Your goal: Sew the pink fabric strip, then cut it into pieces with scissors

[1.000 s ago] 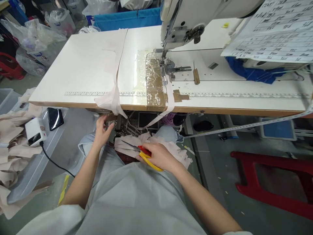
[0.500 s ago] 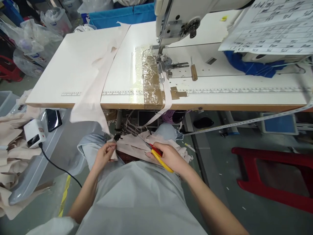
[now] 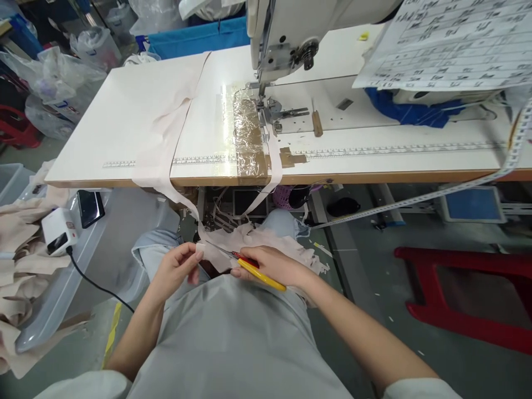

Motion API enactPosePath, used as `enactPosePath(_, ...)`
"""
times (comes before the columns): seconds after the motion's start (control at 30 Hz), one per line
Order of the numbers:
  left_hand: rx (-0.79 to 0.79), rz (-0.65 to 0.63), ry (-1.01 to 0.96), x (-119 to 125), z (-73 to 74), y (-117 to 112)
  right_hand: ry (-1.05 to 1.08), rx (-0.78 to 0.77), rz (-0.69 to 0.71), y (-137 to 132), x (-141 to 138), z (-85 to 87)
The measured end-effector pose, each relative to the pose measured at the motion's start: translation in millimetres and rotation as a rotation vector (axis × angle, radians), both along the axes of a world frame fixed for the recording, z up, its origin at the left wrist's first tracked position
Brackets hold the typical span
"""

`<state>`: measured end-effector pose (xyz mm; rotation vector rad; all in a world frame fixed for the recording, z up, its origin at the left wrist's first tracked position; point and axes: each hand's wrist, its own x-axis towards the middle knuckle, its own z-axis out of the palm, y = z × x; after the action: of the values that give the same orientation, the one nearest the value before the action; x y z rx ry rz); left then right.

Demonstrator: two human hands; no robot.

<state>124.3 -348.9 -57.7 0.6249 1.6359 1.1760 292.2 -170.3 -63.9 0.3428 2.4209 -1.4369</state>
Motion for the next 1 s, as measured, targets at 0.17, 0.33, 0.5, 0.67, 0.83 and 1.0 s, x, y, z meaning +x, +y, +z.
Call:
enactPosePath(0.17, -0.014, 0.076, -0.270, 0, -5.6, 1, -0.021, -0.078, 0.063, 4, -10, -4.5)
enactPosePath(0.33, -0.029, 0.119, -0.316, -6, -14.3, 1, -0.059, -0.088, 0.130, 7, -18, -3.1)
enactPosePath(0.5, -0.019, 0.133, -0.329, -10, -18.2, 0, -0.072, 0.114, 0.141, 7, -22, -3.2)
enactPosePath(0.67, -0.011, 0.133, -0.332, -12, -18.3, 0, -0.035, 0.305, 0.136, 2, -24, 1.4)
enactPosePath(0.83, -0.020, 0.133, -0.324, -14, -19.4, 0, -0.036, 0.356, 0.095, -2, -24, -0.9)
enactPosePath(1.0, -0.015, 0.132, -0.322, -12, -22.4, 1, -0.034, 0.366, 0.089, -3, -22, -4.3)
